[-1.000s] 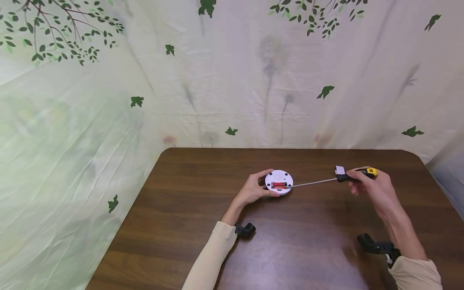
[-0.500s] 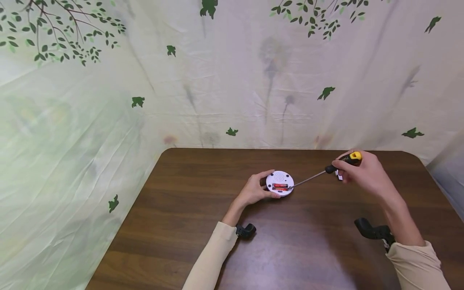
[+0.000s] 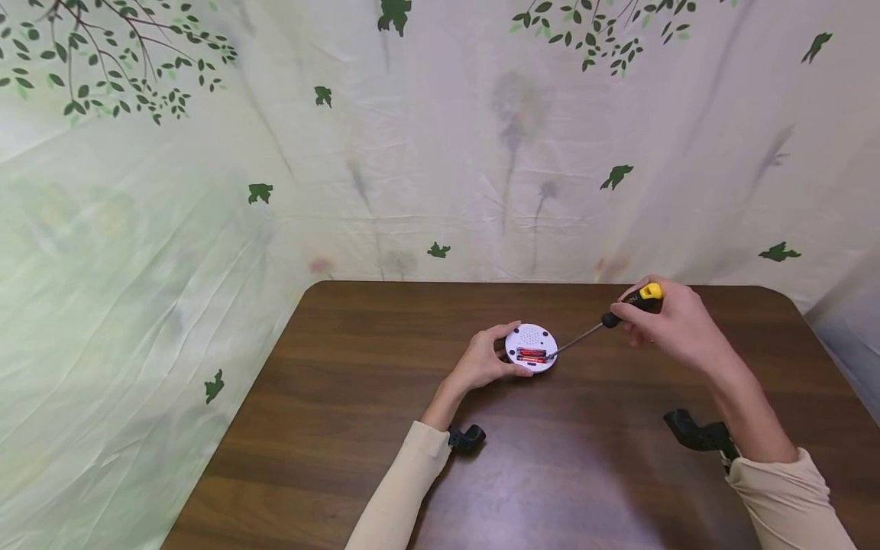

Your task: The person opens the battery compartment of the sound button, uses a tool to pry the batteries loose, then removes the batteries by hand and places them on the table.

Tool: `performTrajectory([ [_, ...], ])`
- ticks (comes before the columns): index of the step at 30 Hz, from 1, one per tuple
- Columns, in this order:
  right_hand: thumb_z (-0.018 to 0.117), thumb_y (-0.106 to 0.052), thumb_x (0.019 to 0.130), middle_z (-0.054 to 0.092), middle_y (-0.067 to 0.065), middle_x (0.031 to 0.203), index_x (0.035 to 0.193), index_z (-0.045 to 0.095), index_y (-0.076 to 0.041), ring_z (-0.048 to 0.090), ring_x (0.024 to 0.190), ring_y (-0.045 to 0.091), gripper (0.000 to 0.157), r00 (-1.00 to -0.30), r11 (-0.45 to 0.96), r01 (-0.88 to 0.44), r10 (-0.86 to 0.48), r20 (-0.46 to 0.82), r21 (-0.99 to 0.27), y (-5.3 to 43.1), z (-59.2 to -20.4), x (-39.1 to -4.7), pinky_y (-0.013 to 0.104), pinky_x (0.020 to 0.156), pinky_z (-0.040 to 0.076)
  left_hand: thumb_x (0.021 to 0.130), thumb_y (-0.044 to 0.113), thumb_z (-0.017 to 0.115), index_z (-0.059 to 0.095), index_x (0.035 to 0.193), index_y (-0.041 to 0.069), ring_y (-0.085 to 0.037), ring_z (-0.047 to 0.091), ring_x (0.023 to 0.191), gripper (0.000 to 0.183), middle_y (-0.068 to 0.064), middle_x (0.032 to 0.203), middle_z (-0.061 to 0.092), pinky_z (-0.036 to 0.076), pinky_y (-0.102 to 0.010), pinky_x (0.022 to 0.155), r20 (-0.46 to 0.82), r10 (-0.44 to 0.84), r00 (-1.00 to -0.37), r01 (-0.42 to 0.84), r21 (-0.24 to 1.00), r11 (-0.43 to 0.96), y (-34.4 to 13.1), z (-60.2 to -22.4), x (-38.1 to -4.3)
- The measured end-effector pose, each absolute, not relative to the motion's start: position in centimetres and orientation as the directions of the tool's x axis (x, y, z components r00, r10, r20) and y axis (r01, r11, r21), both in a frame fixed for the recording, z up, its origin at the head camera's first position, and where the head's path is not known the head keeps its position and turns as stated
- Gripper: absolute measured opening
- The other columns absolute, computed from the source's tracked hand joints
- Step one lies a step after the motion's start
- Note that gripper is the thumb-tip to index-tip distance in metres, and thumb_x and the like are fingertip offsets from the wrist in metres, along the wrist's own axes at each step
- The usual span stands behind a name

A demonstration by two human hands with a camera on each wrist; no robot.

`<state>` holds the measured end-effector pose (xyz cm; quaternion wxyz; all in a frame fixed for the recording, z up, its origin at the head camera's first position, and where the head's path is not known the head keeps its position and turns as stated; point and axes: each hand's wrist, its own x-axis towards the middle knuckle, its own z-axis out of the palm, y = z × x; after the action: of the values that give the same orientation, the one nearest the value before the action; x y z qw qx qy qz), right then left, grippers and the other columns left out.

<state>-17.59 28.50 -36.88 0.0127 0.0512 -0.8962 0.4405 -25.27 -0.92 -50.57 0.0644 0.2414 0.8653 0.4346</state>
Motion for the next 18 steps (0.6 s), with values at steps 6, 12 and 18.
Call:
performTrajectory([
  [6,0.065,-0.022,0.104,0.070,-0.002,0.074,0.110,0.066,-0.001,0.067,0.062,0.018,0.022,-0.995,0.464,-0.082,-0.094,0.043,-0.882,30.6,-38.7,-18.6,0.031,0.058,0.060,0.072,0.023,0.097,0.054,0.149,0.003,-0.025,0.055,0.139,0.091,-0.014,0.148,0.061,0.047,-0.031,0.115,0.111,0.470,-0.876,0.381,0.757,0.531,-0.9,-50.6,-25.4],
  [12,0.059,-0.011,0.106,0.075,0.002,0.074,0.101,0.075,-0.012,0.069,0.061,0.013,0.017,-0.997,0.036,0.005,-0.075,-0.008,-0.999,34.2,-43.6,-18.7,0.026,0.058,0.058,0.072,0.020,0.097,0.055,0.149,0.003,-0.024,0.055,0.139,0.090,-0.015,0.149,0.060,0.053,-0.019,0.102,0.105,0.475,-0.874,0.356,0.803,0.478,-1.1,-50.9,-25.8],
  [18,0.046,-0.005,0.110,0.077,0.004,0.079,0.102,0.077,-0.008,0.071,0.064,0.014,0.032,-0.996,-0.352,0.036,-0.094,-0.003,-0.935,34.8,-48.4,-17.5,0.025,0.060,0.060,0.072,0.017,0.097,0.055,0.148,0.001,-0.023,0.055,0.140,0.088,-0.016,0.151,0.058,0.055,-0.017,0.096,0.082,0.455,-0.886,0.302,0.848,0.435,-1.6,-51.3,-26.0],
])
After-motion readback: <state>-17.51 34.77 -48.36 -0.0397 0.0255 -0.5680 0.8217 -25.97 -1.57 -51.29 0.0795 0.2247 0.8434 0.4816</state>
